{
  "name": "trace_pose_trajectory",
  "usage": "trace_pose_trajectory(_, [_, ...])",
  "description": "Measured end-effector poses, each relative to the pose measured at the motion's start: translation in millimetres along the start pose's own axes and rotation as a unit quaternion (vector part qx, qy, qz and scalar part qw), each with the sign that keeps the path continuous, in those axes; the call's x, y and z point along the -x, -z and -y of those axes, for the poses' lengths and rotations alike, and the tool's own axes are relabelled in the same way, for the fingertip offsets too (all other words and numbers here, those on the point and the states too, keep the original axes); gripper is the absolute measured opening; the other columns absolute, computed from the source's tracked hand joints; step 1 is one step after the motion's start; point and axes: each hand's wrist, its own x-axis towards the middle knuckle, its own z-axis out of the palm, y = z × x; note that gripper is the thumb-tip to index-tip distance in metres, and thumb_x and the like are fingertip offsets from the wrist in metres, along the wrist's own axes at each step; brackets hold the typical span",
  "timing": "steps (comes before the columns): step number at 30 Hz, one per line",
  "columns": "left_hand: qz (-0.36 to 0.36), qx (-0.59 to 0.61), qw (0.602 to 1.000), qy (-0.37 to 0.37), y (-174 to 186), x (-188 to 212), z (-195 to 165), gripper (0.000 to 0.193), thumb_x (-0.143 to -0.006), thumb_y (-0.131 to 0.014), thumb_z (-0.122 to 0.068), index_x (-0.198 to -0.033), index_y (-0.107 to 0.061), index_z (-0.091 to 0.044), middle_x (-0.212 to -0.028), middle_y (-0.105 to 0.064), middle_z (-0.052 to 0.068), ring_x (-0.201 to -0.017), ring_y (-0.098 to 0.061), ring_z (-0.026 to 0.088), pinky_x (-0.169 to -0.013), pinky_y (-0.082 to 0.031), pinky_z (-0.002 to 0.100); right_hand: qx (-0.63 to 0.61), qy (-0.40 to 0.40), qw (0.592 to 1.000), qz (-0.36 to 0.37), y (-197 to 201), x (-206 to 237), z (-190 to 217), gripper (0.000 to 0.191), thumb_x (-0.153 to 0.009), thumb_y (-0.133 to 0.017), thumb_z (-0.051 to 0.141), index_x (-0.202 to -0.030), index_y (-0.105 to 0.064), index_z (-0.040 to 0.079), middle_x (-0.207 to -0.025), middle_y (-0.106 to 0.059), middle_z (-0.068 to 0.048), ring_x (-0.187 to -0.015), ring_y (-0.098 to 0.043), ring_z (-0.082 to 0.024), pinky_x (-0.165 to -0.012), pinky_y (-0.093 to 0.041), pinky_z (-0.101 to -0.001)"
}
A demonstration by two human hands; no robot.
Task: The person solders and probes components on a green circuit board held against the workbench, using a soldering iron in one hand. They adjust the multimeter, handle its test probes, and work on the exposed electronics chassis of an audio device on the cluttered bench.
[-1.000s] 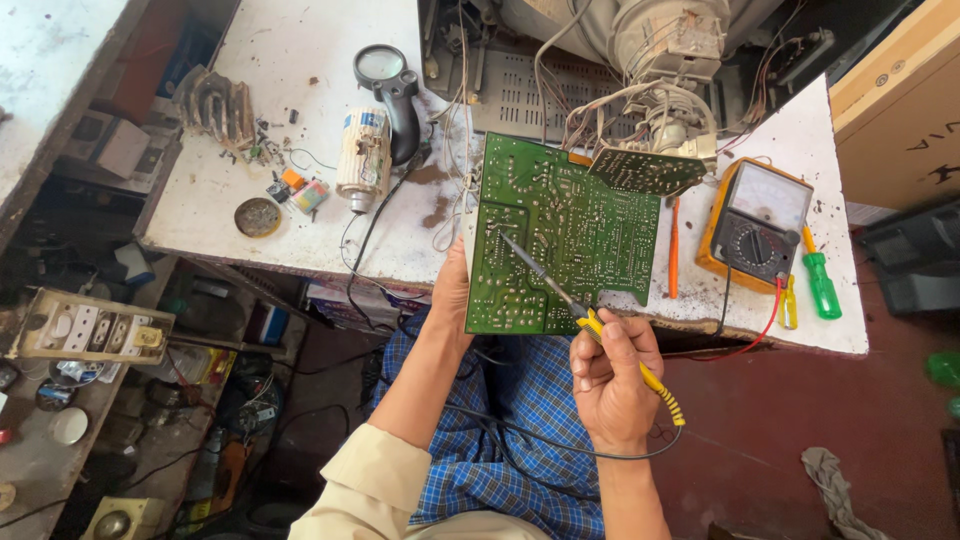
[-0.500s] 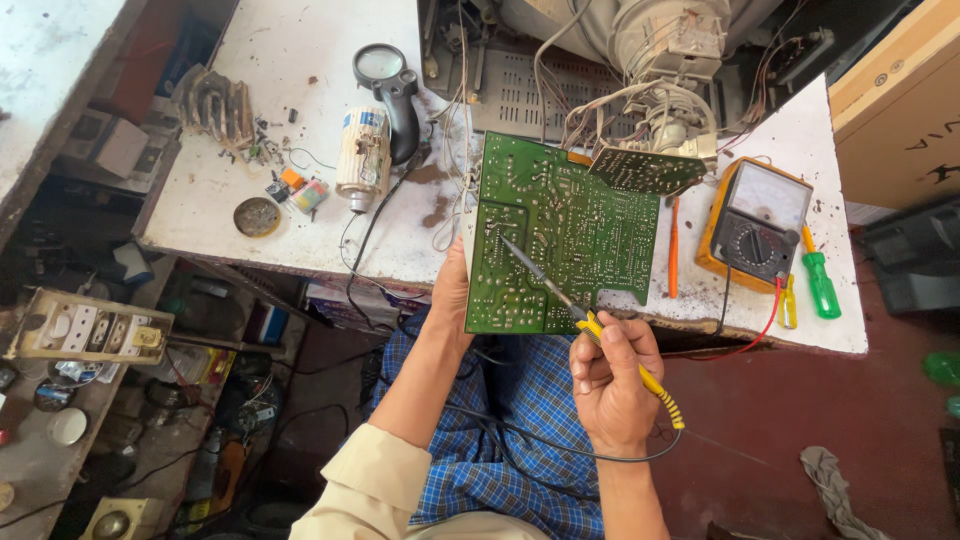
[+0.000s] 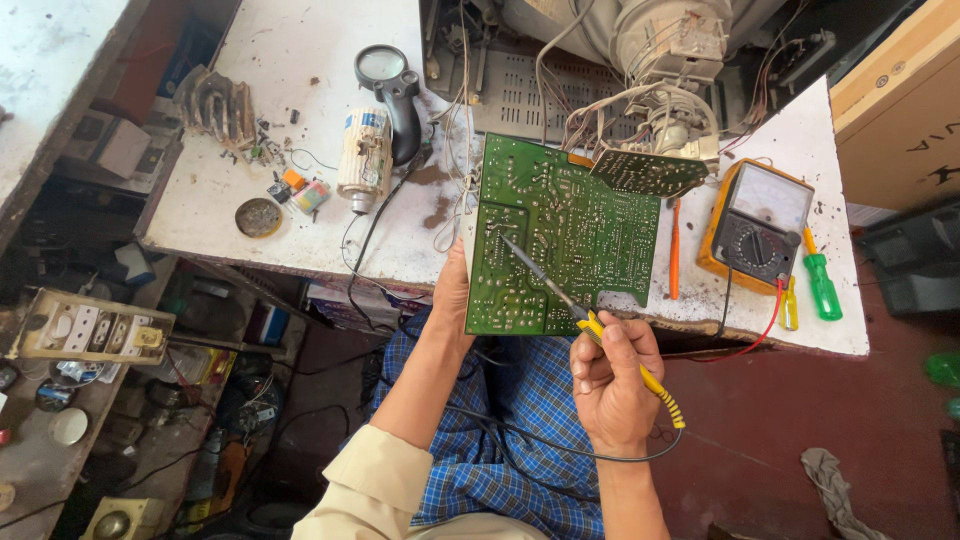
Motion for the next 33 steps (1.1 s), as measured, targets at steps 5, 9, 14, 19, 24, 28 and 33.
trace_pose_trajectory(5, [-0.007, -0.002, 1.000, -0.002, -0.7, 0.6, 0.4, 0.038, -0.105, -0.058, -0.039, -0.124, -0.066, -0.006, -0.106, -0.073, 0.005, -0.088, -0.072, 0.014, -0.073, -0.063, 0.030, 0.001, 0.004, 1.000, 0.009, -1.6, -0.4, -0.5, 0.011, -0.104, -0.062, 0.010, -0.109, -0.066, 0.002, -0.078, -0.065, -0.015, -0.064, -0.059, -0.020, -0.048, -0.042, -0.0238])
trace_pose_trajectory(9, [-0.004, -0.009, 1.000, -0.009, 0.3, 2.2, 0.4, 0.041, -0.105, -0.059, -0.040, -0.126, -0.065, -0.006, -0.108, -0.072, 0.006, -0.090, -0.072, 0.014, -0.075, -0.063, 0.030, 0.002, 0.009, 1.000, 0.014, -2.4, -0.1, -0.5, 0.012, -0.105, -0.061, 0.011, -0.110, -0.066, 0.001, -0.078, -0.065, -0.015, -0.064, -0.059, -0.021, -0.049, -0.043, -0.0241])
trace_pose_trajectory(14, [-0.005, -0.008, 1.000, -0.005, 3.0, 1.2, 1.0, 0.046, -0.103, -0.059, -0.044, -0.127, -0.063, -0.006, -0.108, -0.072, 0.007, -0.091, -0.073, 0.015, -0.077, -0.064, 0.031, 0.000, 0.012, 1.000, 0.016, -2.8, -0.5, -0.6, 0.012, -0.105, -0.061, 0.010, -0.111, -0.066, 0.001, -0.078, -0.064, -0.015, -0.064, -0.059, -0.020, -0.049, -0.043, -0.0242])
trace_pose_trajectory(19, [-0.007, -0.017, 1.000, -0.008, 5.9, 0.4, 2.1, 0.047, -0.103, -0.058, -0.045, -0.127, -0.063, -0.006, -0.108, -0.073, 0.007, -0.091, -0.073, 0.016, -0.076, -0.063, 0.032, 0.004, 0.013, 1.000, 0.013, -3.6, -0.9, -1.4, 0.012, -0.105, -0.061, 0.011, -0.111, -0.066, 0.002, -0.078, -0.064, -0.015, -0.064, -0.058, -0.020, -0.049, -0.043, -0.0241])
trace_pose_trajectory(24, [-0.012, -0.013, 1.000, -0.008, 6.6, 0.8, 2.1, 0.045, -0.104, -0.058, -0.044, -0.127, -0.064, -0.006, -0.108, -0.072, 0.007, -0.091, -0.073, 0.016, -0.077, -0.063, 0.032, 0.005, 0.010, 1.000, 0.014, -4.4, -2.0, -2.0, 0.013, -0.105, -0.061, 0.012, -0.111, -0.066, 0.002, -0.078, -0.064, -0.015, -0.064, -0.058, -0.020, -0.048, -0.042, -0.0241])
trace_pose_trajectory(28, [-0.014, -0.005, 1.000, -0.004, 4.4, 0.9, 1.8, 0.043, -0.104, -0.056, -0.043, -0.125, -0.065, -0.007, -0.107, -0.073, 0.007, -0.090, -0.073, 0.016, -0.077, -0.064, 0.032, 0.003, 0.008, 1.000, 0.012, -4.1, -2.5, -1.7, 0.013, -0.105, -0.061, 0.012, -0.111, -0.066, 0.002, -0.078, -0.064, -0.015, -0.064, -0.058, -0.020, -0.048, -0.042, -0.0240])
trace_pose_trajectory(33, [0.008, 0.010, 1.000, 0.001, 0.6, 1.1, 0.3, 0.037, -0.106, -0.055, -0.039, -0.120, -0.066, -0.006, -0.102, -0.073, 0.006, -0.085, -0.073, 0.015, -0.072, -0.064, 0.031, 0.003, 0.011, 1.000, 0.009, -3.2, -1.5, -1.8, 0.012, -0.105, -0.061, 0.012, -0.110, -0.065, 0.002, -0.078, -0.064, -0.015, -0.064, -0.058, -0.020, -0.049, -0.043, -0.0243])
